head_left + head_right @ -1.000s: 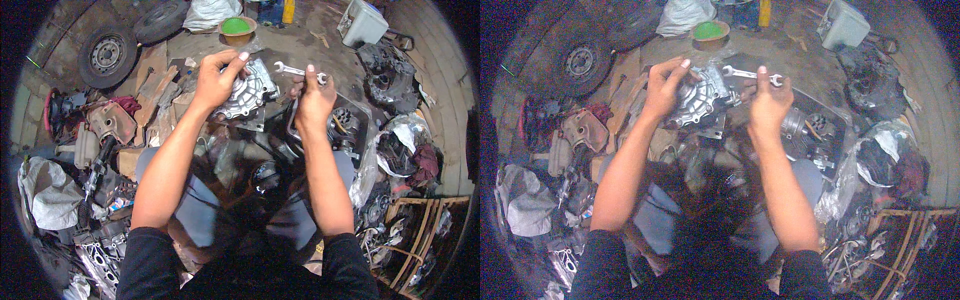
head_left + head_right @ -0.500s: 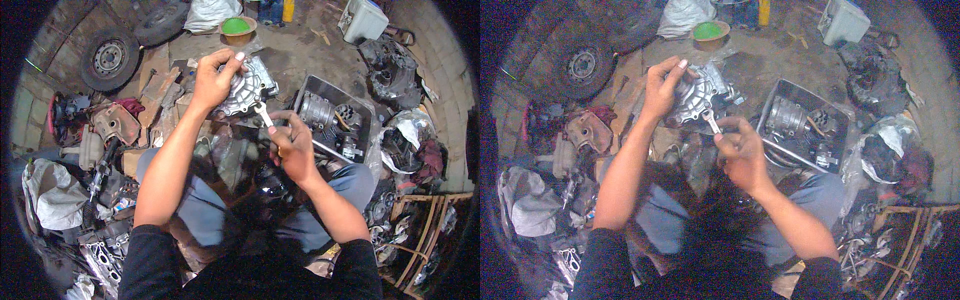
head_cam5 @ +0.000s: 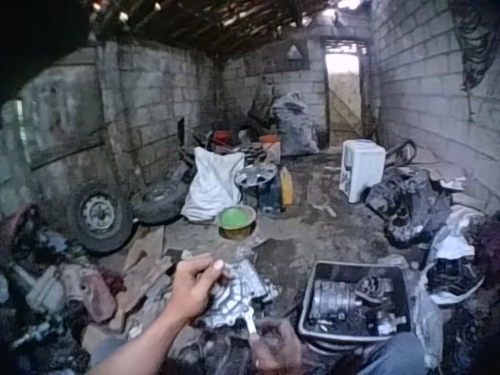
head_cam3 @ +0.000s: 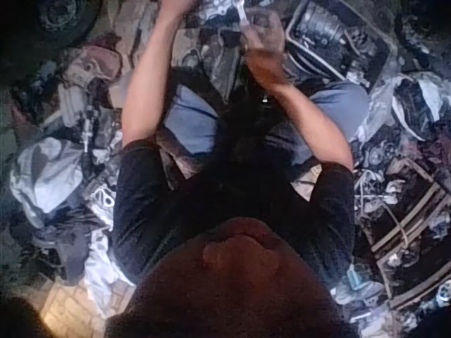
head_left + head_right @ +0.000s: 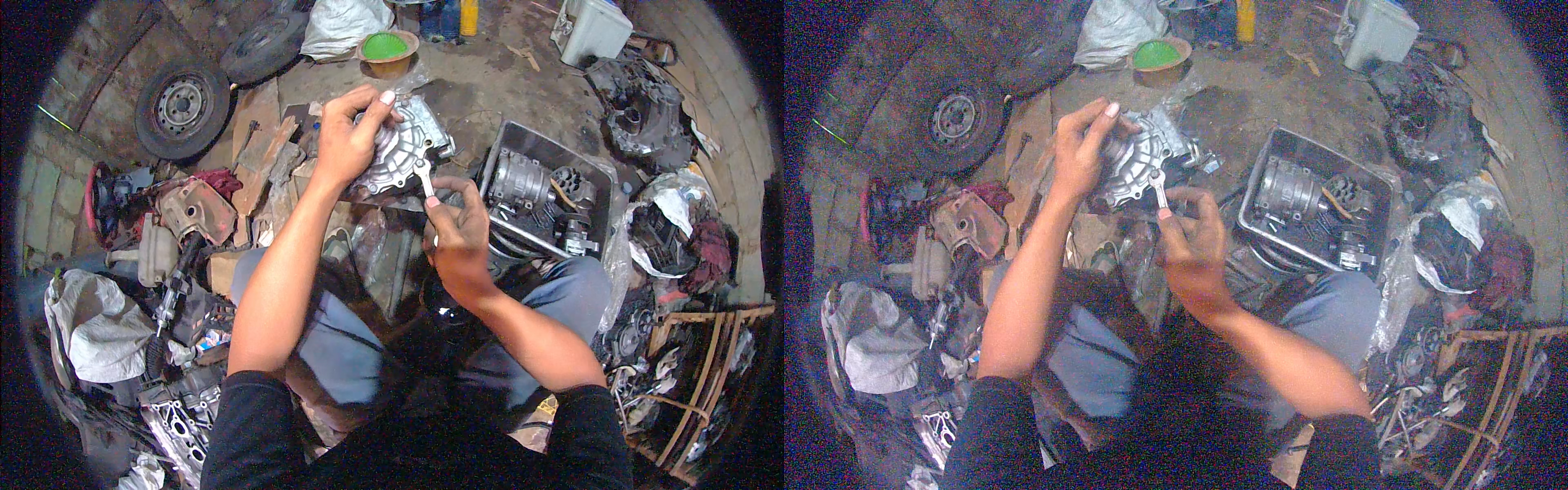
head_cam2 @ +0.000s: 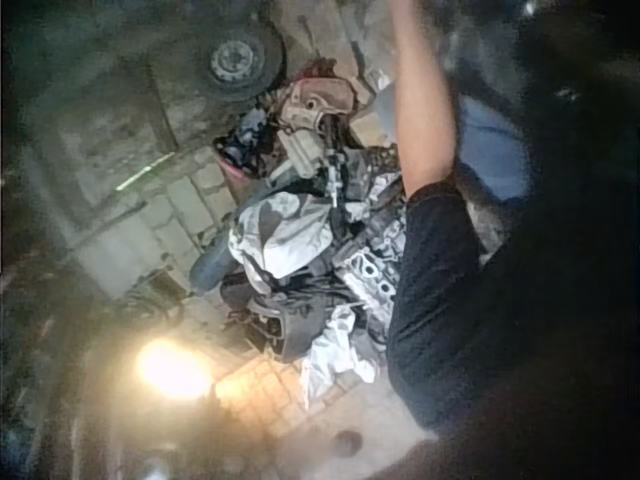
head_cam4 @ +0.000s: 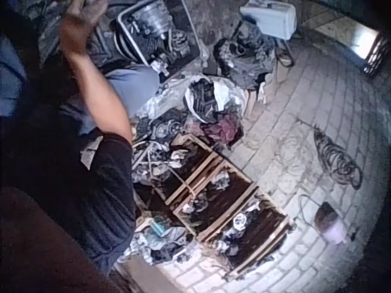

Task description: The person sits on the floor in a cluttered workshop and uses a wrench to tighten bolts on a metallic engine component. They repeatedly adjust the wrench and rotate the part to access different bolts.

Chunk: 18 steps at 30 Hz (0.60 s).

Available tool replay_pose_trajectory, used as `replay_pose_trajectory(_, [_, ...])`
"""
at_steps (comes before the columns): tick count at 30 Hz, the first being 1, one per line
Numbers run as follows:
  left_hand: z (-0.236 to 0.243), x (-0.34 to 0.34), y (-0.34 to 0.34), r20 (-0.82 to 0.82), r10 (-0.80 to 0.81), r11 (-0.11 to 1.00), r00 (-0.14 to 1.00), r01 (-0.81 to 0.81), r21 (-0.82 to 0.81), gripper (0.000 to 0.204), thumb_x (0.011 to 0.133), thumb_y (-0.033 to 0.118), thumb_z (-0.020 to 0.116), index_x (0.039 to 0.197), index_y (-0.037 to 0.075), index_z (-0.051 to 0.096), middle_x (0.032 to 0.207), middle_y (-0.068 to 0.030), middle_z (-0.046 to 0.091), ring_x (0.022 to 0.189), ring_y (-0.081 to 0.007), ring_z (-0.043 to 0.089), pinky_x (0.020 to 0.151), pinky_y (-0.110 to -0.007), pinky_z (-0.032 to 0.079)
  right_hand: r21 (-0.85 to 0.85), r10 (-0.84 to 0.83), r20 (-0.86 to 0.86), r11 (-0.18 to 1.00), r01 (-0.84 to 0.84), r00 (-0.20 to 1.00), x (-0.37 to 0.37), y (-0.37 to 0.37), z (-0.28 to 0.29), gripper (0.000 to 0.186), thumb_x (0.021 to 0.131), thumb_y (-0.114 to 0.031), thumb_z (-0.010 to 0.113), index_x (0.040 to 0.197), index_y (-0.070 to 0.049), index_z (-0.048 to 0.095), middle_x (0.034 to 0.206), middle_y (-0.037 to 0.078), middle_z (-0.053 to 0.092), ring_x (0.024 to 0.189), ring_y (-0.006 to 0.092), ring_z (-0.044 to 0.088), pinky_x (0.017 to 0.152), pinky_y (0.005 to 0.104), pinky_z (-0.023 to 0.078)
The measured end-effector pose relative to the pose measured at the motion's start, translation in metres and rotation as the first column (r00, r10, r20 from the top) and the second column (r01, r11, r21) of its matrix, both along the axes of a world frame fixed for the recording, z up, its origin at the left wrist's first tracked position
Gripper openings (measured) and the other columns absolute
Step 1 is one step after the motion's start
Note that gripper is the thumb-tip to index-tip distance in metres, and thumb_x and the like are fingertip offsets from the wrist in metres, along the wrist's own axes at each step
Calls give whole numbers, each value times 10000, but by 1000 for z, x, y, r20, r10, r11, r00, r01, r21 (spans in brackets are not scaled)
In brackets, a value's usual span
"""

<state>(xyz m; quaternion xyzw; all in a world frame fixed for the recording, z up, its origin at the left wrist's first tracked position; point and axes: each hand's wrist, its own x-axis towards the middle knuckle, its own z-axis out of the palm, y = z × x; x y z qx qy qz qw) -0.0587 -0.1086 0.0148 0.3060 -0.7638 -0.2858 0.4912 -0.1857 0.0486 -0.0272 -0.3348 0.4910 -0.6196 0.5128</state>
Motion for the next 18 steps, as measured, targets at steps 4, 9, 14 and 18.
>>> replay_pose_trajectory(4, [-2, 2, -2, 10, 2, 1000, 1000, -2, -4, 365, 950, 235, 592, 727, -38, 686, 667, -94, 618, 660, -157, 567, 656, -314, 422, -20, -44, -54, 999, 43, 998, 5, -6, -3, 221, 973, -106, 565, 1175, -39, 506, 672, 21, 604, 538, 68, 492, 469, 252, 355])
replay_pose_trajectory(9, [-8, 2, -5, -26, -2, 1000, 1000, 2, 22, 357, 947, 238, 603, 731, -32, 690, 664, -96, 605, 657, -159, 555, 647, -316, 415, -68, -21, -103, 998, 14, 994, -12, -4, 8, 167, 963, -126, 604, 1091, -20, 590, 647, 9, 589, 528, 65, 484, 467, 248, 354])
replay_pose_trajectory(14, [-10, 2, -6, -30, -4, 999, 1000, 5, 34, 352, 946, 234, 605, 728, -30, 687, 655, -94, 590, 650, -159, 544, 634, -316, 406, 97, -33, -176, 994, 51, 984, -40, -20, 23, 167, 927, -149, 681, 1005, -2, 678, 623, 39, 598, 473, 104, 522, 425, 253, 386])
replay_pose_trajectory(18, [-11, 5, -8, -42, -21, 999, 999, 23, 35, 353, 944, 233, 607, 722, -31, 680, 653, -93, 584, 644, -158, 539, 628, -317, 401, 44, -80, -253, 995, 94, 964, -46, -34, 34, 199, 902, -113, 709, 1039, 12, 637, 629, 74, 627, 468, 123, 568, 412, 268, 413])
